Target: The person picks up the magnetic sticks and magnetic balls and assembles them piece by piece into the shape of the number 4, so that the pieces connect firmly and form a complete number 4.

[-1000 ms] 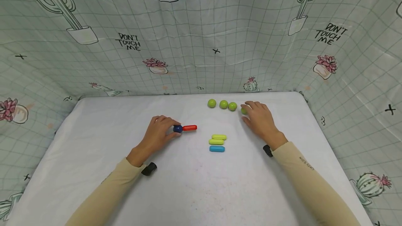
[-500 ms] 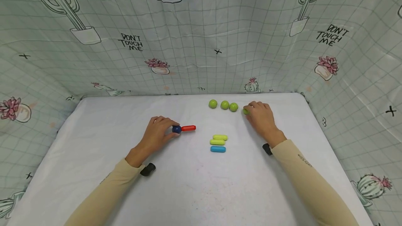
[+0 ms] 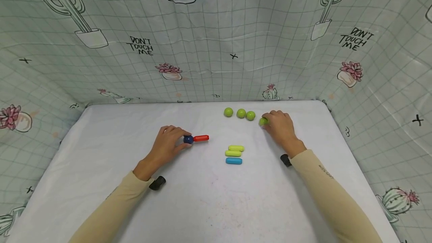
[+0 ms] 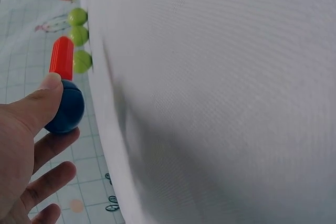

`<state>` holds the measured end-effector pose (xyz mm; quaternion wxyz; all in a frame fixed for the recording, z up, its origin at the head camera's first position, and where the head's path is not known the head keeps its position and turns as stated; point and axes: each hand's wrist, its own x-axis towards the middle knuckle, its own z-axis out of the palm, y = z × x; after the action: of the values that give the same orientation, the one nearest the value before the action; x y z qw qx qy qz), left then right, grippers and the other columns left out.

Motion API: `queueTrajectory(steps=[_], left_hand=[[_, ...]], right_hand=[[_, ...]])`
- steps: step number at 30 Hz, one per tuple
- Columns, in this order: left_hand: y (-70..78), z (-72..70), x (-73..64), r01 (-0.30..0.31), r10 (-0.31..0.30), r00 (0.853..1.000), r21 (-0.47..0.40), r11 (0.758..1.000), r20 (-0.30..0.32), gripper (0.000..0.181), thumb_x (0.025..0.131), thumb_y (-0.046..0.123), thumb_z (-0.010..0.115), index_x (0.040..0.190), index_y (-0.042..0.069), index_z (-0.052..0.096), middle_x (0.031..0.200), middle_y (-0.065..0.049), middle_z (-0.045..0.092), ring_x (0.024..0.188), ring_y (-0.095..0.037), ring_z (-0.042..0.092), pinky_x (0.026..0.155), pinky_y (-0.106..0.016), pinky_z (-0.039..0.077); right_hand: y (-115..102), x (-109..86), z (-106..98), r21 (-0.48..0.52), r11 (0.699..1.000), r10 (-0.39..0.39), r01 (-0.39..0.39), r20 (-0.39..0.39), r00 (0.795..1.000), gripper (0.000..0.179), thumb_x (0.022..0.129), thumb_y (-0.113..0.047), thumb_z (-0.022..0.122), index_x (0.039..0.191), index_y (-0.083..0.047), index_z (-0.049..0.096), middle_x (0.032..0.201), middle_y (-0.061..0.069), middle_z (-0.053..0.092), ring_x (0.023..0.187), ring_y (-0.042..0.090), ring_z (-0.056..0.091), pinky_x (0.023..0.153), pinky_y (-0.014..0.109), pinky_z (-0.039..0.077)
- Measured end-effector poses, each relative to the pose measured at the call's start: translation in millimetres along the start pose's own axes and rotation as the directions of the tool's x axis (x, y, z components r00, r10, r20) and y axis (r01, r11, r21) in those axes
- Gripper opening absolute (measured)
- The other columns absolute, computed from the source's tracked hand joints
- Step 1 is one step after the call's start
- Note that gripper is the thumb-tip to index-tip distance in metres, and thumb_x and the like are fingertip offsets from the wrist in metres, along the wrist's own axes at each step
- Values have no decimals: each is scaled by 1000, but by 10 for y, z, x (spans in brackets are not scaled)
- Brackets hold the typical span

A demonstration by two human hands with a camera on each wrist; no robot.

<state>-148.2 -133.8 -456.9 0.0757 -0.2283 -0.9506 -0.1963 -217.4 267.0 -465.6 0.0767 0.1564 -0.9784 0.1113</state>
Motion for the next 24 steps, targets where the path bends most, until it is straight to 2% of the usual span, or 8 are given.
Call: queueTrajectory(steps=[5, 10, 18, 24], left_hand=[[-12, -2, -20, 5, -5, 1000, -4, 1000, 1, 34, 90, 25, 86, 120, 15, 76, 112, -2, 76, 110, -27, 64, 110, -52, 41], [-23, -7, -31, -2, 2, 1000, 1, 1000, -17, 34, 89, 24, 87, 119, 15, 76, 111, -2, 77, 109, -27, 64, 109, -52, 42], [-27, -5, -18, -1, 1, 1000, -1, 1000, -19, 33, 89, 23, 87, 119, 14, 77, 112, -2, 77, 110, -27, 64, 109, -51, 42], [-23, 0, -13, -10, 10, 1000, -8, 1000, -28, 34, 89, 23, 87, 119, 14, 77, 111, -2, 77, 109, -27, 64, 108, -52, 42]], right_hand=[[-145, -45, -25, 14, 999, -30, 30, -7, 1000, 35, 89, -7, 85, 121, 2, 75, 109, 21, 75, 102, 42, 67, 92, 59, 51], [-364, -61, -29, 30, 995, -91, 92, -27, 995, 36, 87, -8, 87, 120, 1, 75, 108, 18, 76, 101, 39, 68, 92, 57, 52], [-727, -96, 20, 74, 978, -190, 193, -49, 981, 36, 84, -11, 90, 117, -3, 77, 106, 11, 76, 101, 34, 69, 91, 53, 54], [-962, -82, 73, 103, 956, -271, 274, -45, 962, 35, 83, -10, 91, 115, -6, 78, 105, 7, 77, 99, 30, 71, 90, 49, 56]])
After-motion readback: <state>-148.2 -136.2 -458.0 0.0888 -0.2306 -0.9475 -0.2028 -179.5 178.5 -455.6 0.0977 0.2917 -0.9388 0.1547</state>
